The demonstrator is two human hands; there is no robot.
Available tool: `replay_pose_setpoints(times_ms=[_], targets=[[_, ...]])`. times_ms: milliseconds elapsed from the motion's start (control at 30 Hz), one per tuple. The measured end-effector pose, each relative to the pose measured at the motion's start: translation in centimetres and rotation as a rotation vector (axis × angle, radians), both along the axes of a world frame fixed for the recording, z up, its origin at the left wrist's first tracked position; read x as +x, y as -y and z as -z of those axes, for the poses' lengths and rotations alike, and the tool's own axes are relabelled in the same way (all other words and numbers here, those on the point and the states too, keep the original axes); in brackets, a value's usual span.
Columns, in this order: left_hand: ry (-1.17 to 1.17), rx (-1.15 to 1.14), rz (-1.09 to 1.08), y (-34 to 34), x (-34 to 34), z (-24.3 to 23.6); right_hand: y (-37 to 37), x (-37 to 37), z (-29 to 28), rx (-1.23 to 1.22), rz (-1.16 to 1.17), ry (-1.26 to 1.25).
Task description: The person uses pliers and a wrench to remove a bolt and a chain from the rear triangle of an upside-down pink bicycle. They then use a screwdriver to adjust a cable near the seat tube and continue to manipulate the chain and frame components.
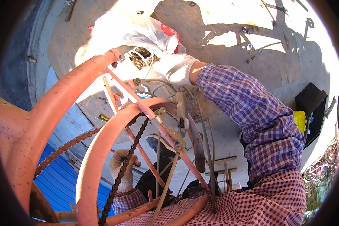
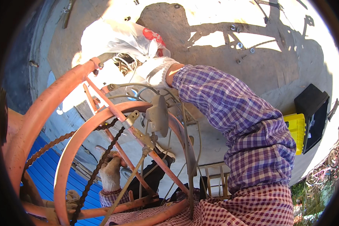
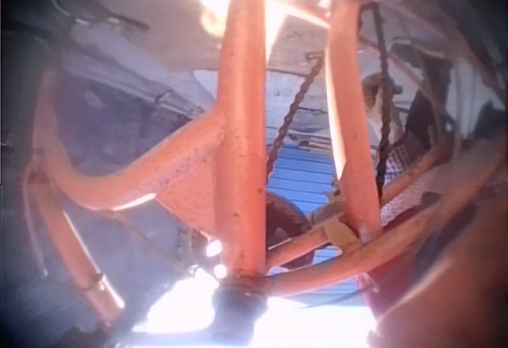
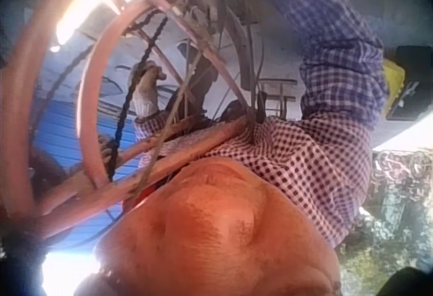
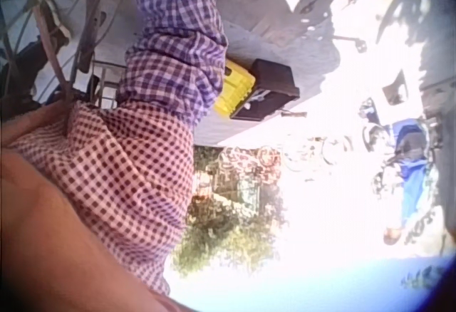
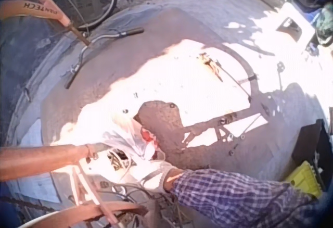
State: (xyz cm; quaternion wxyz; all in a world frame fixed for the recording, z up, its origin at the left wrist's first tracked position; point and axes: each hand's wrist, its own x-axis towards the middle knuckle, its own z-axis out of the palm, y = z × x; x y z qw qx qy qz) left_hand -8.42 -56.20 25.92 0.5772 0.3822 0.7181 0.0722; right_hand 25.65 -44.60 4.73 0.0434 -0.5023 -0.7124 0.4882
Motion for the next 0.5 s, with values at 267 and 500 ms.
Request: replay_pose_setpoints(times_ms=[267, 500], targets=[[0.000, -0.009, -0.044, 0.2, 0.2, 0.5, -0.5, -0.5, 1.2, -0.370, 0.064, -0.136], [0.031, -0.018, -0.176, 0.1, -0.2, 1.3, -0.7, 0.7, 1.5, -0.225, -0.262, -0.214]])
